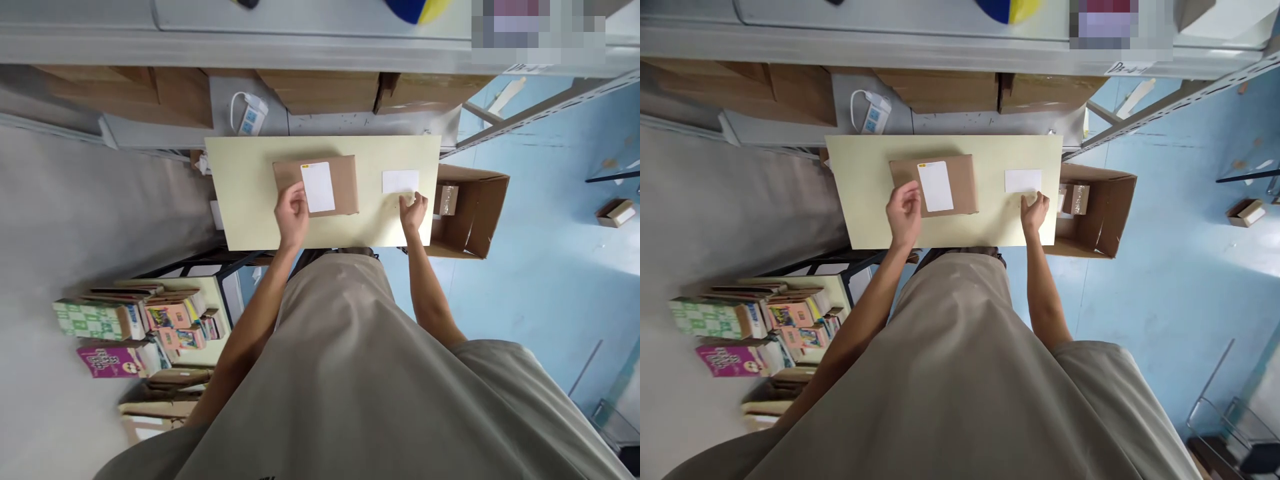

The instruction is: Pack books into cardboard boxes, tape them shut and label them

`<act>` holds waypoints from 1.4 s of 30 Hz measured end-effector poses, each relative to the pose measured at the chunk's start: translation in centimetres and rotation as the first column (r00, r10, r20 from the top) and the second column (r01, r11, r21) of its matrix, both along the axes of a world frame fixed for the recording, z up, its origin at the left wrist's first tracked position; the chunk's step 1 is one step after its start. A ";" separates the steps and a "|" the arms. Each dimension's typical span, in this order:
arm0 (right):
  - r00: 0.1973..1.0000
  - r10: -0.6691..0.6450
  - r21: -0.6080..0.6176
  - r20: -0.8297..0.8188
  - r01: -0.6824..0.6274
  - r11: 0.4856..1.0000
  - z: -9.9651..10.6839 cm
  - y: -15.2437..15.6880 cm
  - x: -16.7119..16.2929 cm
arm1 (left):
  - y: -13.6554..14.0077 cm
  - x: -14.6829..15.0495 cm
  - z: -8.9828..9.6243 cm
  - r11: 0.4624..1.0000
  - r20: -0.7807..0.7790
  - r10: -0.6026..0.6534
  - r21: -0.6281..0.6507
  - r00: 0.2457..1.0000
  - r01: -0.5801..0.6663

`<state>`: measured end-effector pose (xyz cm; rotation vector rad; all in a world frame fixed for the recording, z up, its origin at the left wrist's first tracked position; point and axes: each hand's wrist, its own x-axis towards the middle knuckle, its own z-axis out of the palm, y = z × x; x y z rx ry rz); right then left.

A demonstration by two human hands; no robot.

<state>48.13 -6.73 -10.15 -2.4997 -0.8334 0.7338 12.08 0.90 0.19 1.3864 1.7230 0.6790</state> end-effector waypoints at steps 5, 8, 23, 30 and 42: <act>0.997 -0.077 -0.010 0.006 0.077 0.997 -1.8 1.2 1.5 | -1.0 11.2 -1.7 0.939 0.276 -0.285 -0.111 0.918 0.325; 0.998 -0.068 -0.013 -0.015 0.068 0.998 -2.5 1.9 2.0 | -0.7 17.1 -5.8 0.885 0.328 -0.263 -0.293 0.907 0.362; 0.983 -0.112 -0.044 -0.146 0.107 0.993 -4.0 3.4 4.3 | 1.5 23.2 -10.8 0.787 0.202 0.128 -0.617 0.971 0.024; 0.960 -0.128 -0.098 -0.248 0.106 0.990 -2.7 3.2 5.3 | 1.5 22.6 -12.7 0.830 0.122 0.090 -0.558 0.989 -0.006; 0.962 -0.067 -0.034 -0.264 0.060 0.998 -2.9 2.8 6.0 | 0.1 23.4 -13.5 0.920 0.061 -0.017 -0.390 0.998 0.039</act>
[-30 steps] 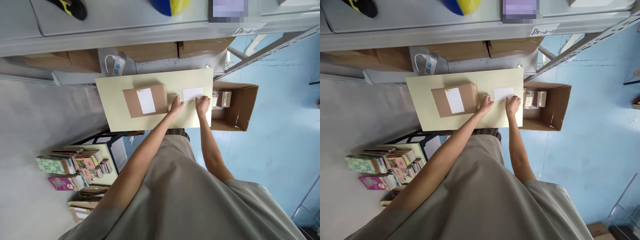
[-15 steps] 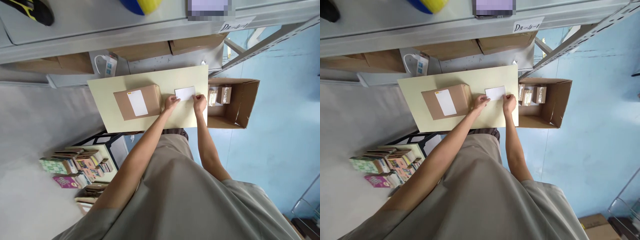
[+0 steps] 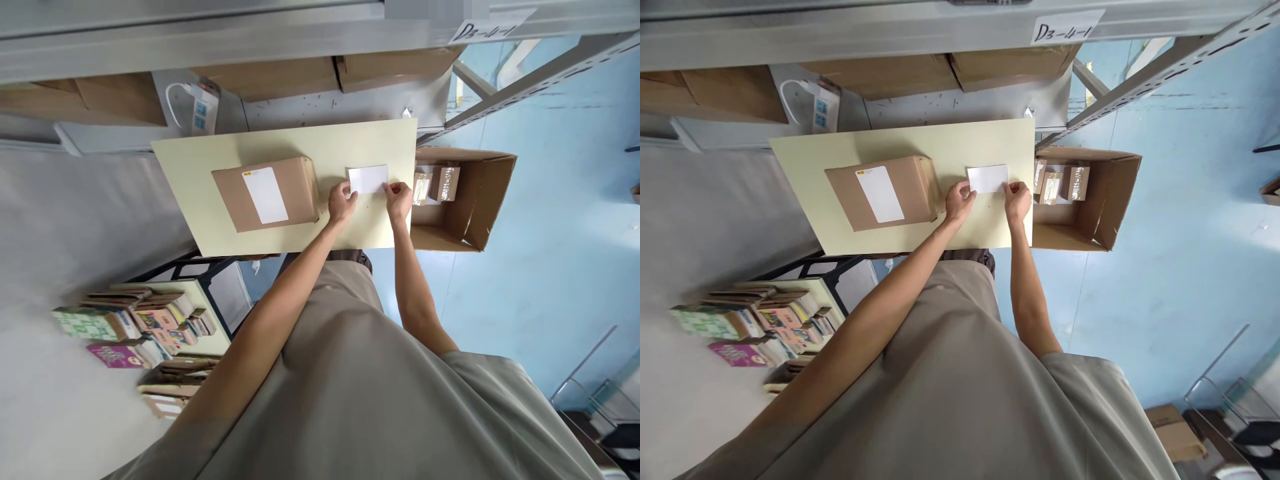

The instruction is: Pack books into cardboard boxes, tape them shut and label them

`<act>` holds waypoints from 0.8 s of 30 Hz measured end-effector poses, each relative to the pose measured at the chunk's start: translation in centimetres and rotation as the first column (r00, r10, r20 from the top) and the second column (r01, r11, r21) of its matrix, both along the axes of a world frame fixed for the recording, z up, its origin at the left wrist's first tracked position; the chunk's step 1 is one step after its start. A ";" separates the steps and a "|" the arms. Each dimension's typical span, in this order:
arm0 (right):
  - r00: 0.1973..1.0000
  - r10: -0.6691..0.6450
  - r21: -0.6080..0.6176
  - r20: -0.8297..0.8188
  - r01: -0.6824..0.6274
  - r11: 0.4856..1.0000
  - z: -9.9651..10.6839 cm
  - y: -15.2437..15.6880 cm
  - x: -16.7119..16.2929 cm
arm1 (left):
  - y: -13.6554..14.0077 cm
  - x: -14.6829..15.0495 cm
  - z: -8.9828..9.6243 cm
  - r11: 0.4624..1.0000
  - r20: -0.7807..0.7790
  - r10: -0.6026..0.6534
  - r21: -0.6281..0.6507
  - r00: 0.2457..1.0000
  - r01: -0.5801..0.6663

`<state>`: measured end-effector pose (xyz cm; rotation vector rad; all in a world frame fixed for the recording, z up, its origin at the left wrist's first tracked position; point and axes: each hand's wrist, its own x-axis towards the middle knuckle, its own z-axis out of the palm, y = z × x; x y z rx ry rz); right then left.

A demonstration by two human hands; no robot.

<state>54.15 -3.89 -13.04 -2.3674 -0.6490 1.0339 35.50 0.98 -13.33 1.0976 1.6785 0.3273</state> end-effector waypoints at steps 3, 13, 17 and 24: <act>1.000 -0.001 0.010 -0.005 0.001 1.000 0.3 0.0 -0.1 | 0.1 0.2 0.4 0.999 0.022 0.048 -0.013 0.999 -0.048; 0.999 0.042 0.065 0.032 -0.044 0.997 0.9 -0.5 0.8 | 0.5 0.6 3.7 0.990 0.109 -0.108 0.108 0.988 0.096; 0.985 0.134 0.276 -0.104 -0.101 0.956 2.7 -0.6 0.5 | -0.1 1.8 6.1 0.949 0.124 -0.275 0.196 0.953 0.249; 0.983 0.182 0.318 -0.010 -0.170 0.933 6.0 -0.6 3.1 | -0.4 3.6 7.5 0.641 -0.017 -0.739 0.293 0.674 0.710</act>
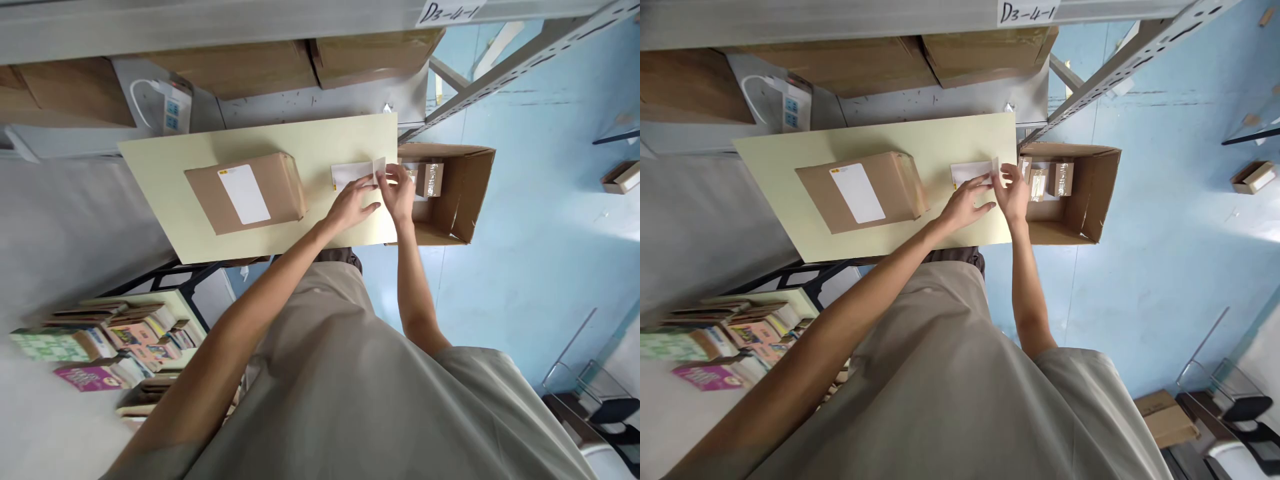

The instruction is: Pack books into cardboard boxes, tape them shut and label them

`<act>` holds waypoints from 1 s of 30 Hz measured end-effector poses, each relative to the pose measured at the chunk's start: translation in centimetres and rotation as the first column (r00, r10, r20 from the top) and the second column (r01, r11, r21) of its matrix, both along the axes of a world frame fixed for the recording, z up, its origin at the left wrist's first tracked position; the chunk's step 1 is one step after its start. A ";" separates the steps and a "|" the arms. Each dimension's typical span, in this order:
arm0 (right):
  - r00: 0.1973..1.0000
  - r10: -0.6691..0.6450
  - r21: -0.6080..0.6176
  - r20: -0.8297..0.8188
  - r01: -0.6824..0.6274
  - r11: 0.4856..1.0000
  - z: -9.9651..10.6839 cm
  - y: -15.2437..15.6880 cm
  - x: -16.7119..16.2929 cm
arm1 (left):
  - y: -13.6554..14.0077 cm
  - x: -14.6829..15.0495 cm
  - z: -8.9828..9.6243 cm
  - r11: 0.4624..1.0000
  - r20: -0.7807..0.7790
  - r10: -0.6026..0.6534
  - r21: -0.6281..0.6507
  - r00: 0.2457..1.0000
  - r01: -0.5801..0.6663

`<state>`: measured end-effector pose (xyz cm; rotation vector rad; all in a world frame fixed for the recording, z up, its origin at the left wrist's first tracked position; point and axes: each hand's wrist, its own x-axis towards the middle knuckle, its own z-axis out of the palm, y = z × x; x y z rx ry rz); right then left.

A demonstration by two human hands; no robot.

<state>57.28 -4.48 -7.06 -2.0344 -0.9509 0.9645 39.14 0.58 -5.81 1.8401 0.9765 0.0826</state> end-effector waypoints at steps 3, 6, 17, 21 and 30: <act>0.994 -0.046 -0.010 0.100 0.048 0.999 -0.3 -0.2 2.5 | 0.9 0.0 -0.7 0.991 -0.135 -0.127 0.017 0.983 0.130; 0.981 -0.099 -0.021 0.168 0.104 0.994 -1.3 -0.2 4.2 | 2.0 0.6 -1.5 0.971 -0.242 -0.230 0.014 0.943 0.240; 0.957 -0.217 -0.199 0.192 0.255 0.946 -2.8 1.0 4.1 | 3.4 3.3 -1.6 0.894 -0.409 -0.412 -0.009 0.815 0.448; 0.962 -0.207 -0.213 0.177 0.243 0.946 -3.4 1.0 4.2 | 3.5 3.3 -1.4 0.888 -0.433 -0.414 0.001 0.800 0.460; 0.961 -0.203 -0.226 0.189 0.244 0.943 -3.5 1.1 4.3 | 3.4 3.4 -2.1 0.913 -0.405 -0.378 -0.011 0.833 0.409</act>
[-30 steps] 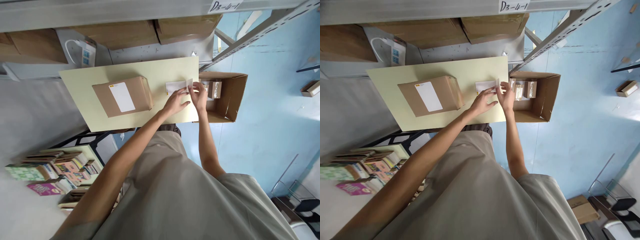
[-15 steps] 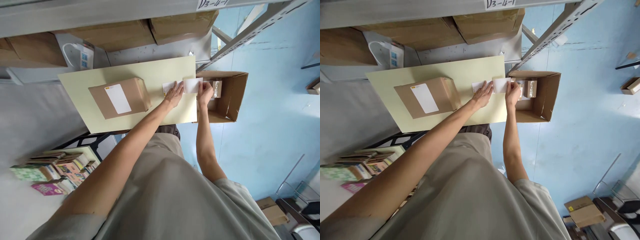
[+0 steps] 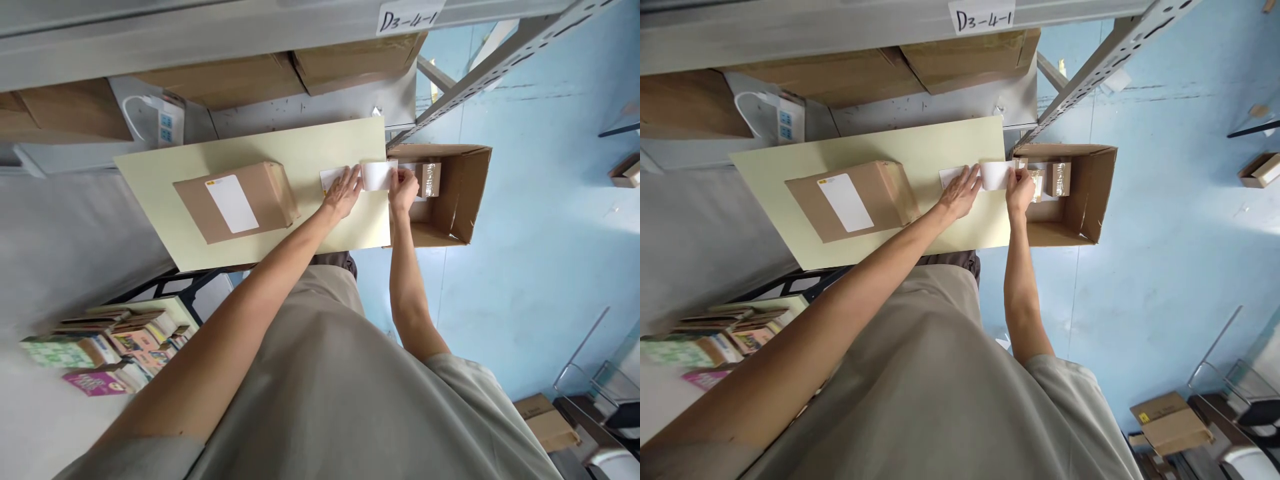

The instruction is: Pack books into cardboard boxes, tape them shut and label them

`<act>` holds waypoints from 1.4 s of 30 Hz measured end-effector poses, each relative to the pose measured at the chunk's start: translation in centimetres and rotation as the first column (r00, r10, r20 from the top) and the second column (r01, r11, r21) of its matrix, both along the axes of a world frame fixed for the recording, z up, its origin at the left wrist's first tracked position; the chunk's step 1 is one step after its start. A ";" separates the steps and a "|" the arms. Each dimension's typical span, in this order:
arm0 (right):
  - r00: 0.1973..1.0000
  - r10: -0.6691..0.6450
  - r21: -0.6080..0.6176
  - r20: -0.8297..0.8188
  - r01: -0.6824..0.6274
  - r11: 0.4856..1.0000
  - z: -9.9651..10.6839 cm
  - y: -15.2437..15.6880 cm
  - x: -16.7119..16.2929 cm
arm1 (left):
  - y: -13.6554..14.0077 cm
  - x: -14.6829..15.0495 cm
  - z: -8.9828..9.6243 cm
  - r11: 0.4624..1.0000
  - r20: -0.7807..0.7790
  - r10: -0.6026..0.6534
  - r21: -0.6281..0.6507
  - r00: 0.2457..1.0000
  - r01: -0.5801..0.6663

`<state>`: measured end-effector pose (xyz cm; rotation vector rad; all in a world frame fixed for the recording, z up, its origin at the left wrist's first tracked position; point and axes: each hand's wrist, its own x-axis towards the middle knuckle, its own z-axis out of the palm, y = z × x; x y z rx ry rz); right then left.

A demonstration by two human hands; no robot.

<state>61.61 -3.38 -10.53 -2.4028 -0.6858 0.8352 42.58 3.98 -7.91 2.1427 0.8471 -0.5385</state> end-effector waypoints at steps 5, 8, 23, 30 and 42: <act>1.000 -0.010 0.021 0.003 0.010 1.000 -0.3 0.2 0.0 | 0.1 0.4 -0.1 0.998 0.028 0.046 -0.045 0.999 -0.044; 1.000 0.010 0.014 -0.006 -0.009 1.000 -0.4 0.1 -0.4 | 0.2 0.9 0.1 0.998 0.023 0.041 -0.051 0.999 -0.039; 0.990 -0.113 0.272 -0.087 0.132 0.953 7.3 -5.2 -2.1 | -0.6 -2.2 4.6 0.865 0.085 0.469 -0.244 0.879 -0.438; 0.969 0.083 0.434 -0.231 0.027 0.900 14.1 -3.3 -10.5 | -2.8 -15.2 15.4 0.462 0.194 0.854 -0.707 0.482 -0.535; 0.913 0.372 0.541 -0.168 -0.230 0.809 19.6 0.4 -21.1 | -5.1 -29.2 22.3 0.416 0.318 0.909 -0.733 0.269 -0.539</act>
